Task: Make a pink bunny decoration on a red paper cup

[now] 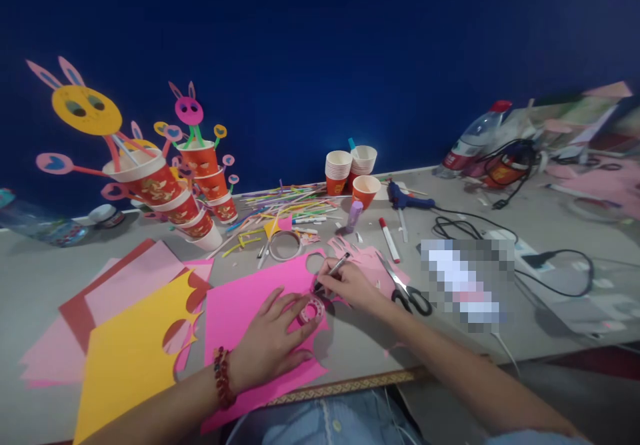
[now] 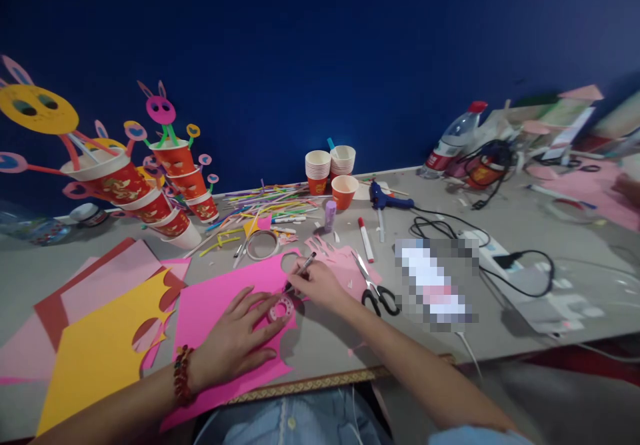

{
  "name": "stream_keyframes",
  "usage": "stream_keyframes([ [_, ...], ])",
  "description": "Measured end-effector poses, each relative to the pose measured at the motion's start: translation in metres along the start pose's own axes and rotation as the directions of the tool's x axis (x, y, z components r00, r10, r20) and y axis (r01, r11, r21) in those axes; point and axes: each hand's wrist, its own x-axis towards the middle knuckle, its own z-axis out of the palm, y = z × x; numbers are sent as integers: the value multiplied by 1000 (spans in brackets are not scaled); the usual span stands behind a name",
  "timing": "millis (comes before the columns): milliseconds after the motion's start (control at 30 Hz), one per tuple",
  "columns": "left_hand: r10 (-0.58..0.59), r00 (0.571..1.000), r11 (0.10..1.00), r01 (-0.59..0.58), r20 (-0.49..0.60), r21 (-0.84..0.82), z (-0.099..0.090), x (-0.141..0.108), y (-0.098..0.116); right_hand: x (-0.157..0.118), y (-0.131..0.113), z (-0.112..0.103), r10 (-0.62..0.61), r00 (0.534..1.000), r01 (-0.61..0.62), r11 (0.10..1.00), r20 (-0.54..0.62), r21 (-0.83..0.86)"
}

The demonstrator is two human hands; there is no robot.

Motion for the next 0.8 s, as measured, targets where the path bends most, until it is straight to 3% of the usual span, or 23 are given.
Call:
stream_keyframes([
  [367, -10, 1000, 1000, 10, 18, 4, 2, -2, 0, 3, 3, 1, 7, 997, -10, 999, 74, 43],
  [800, 3, 1000, 1000, -3, -29, 16, 2, 1, 0, -42, 3, 0, -125, 988, 113, 985, -89, -130],
])
